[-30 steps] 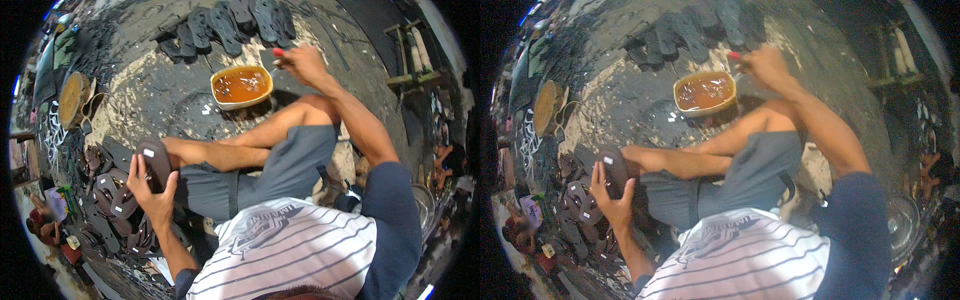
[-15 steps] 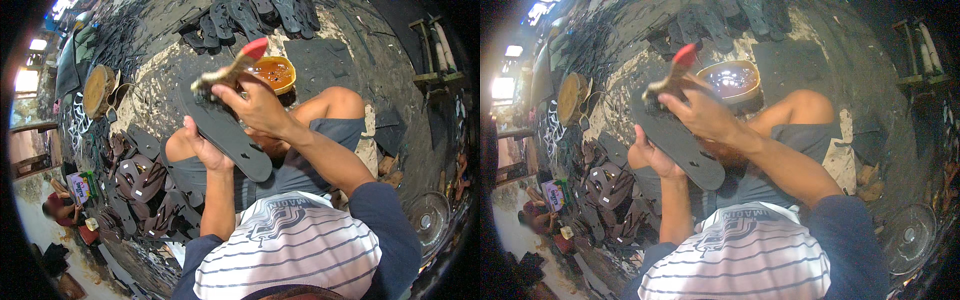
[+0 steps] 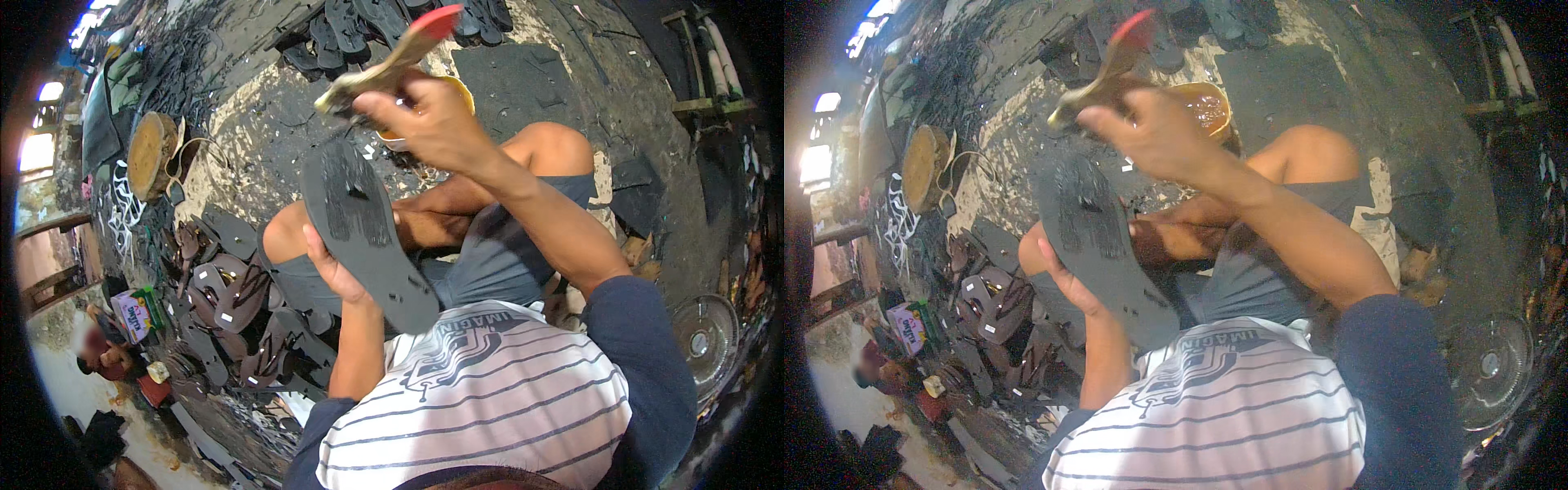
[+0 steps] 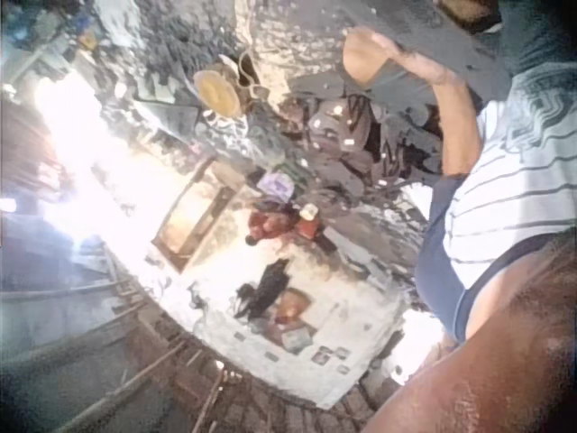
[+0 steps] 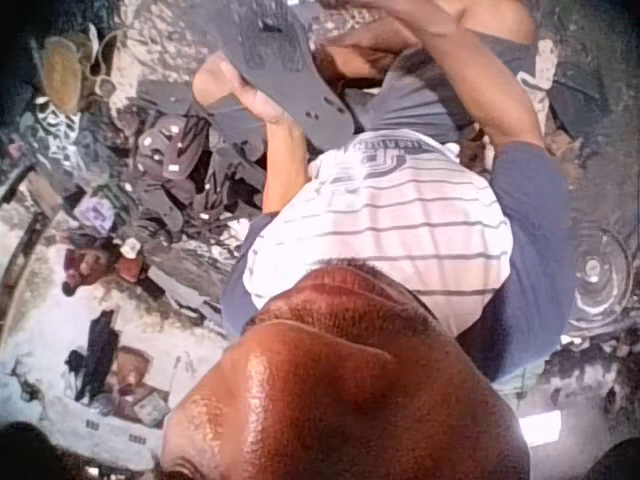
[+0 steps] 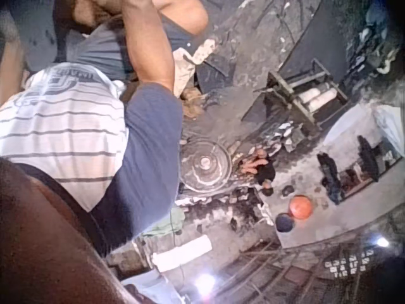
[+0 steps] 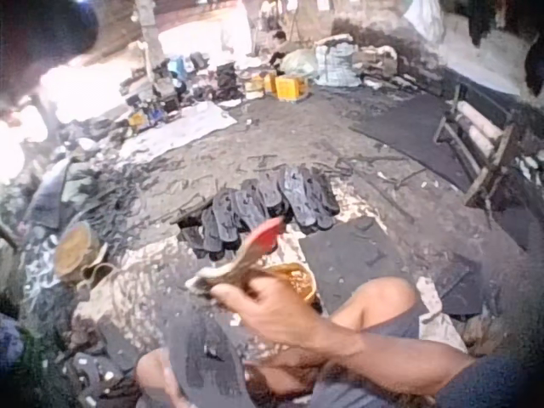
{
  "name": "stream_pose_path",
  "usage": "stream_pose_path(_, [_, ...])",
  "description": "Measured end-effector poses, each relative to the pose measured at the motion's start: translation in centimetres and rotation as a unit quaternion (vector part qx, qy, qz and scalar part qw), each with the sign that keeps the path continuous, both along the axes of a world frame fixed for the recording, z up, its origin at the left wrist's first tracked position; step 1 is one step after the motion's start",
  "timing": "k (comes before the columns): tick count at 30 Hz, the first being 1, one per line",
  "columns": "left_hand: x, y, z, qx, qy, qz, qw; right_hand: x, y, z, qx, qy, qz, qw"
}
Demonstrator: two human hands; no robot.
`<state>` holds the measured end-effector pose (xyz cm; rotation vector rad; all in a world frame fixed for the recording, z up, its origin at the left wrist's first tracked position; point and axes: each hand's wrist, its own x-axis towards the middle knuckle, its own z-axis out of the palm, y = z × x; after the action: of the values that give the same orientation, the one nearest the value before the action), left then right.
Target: The person pours a brown liquid from a yellow tin into a small container, then uses a brush to apply the liquid to the soles of several black flip-flops. The person handles each flip-flop one at a time, repeatedly dipping the brush and coating the sole before setting it aside.
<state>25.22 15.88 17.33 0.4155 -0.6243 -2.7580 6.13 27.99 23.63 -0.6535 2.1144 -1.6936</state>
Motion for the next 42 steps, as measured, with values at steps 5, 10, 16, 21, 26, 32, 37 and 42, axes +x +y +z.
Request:
stream_pose_path(5, [5.2,4.7,1.2,-0.084,-0.124,0.003,0.989,-1.1,3.8,-1.0,-0.186,-0.031,-0.124,0.974])
stream_pose_path(10, [-1.0,-2.7,-0.8,-0.071,-0.015,0.022,0.997,4.6,1.9,0.2,-0.161,-0.069,-0.049,0.983])
stream_pose_path(16, [-7.3,-2.7,2.4,-0.109,0.013,0.096,0.989,5.1,-2.2,-2.7,-0.12,0.213,-0.037,0.969])
stream_pose_path(21, [-8.0,-5.6,4.1,-0.11,0.049,0.026,0.992,7.8,0.2,-2.4,-0.197,0.131,0.089,0.968])
stream_pose_path(26, [-8.7,-2.8,3.4,-0.011,0.002,0.048,0.999,1.2,-2.0,-2.7,-0.122,0.399,0.113,0.902])
stream_pose_path(32, [-9.6,-4.8,4.4,-0.063,-0.018,0.015,0.998,4.8,-0.9,-2.4,-0.198,0.333,0.198,0.9])
stream_pose_path(37, [-9.9,-3.6,3.3,0.094,0.082,-0.071,0.99,-1.2,-2.7,-0.1,-0.062,0.445,0.093,0.889])
stream_pose_path(42, [-13.4,-5.2,-1.4,0.011,-0.002,-0.151,0.988,3.4,3.7,-3.4,-0.083,0.116,0.165,0.976])
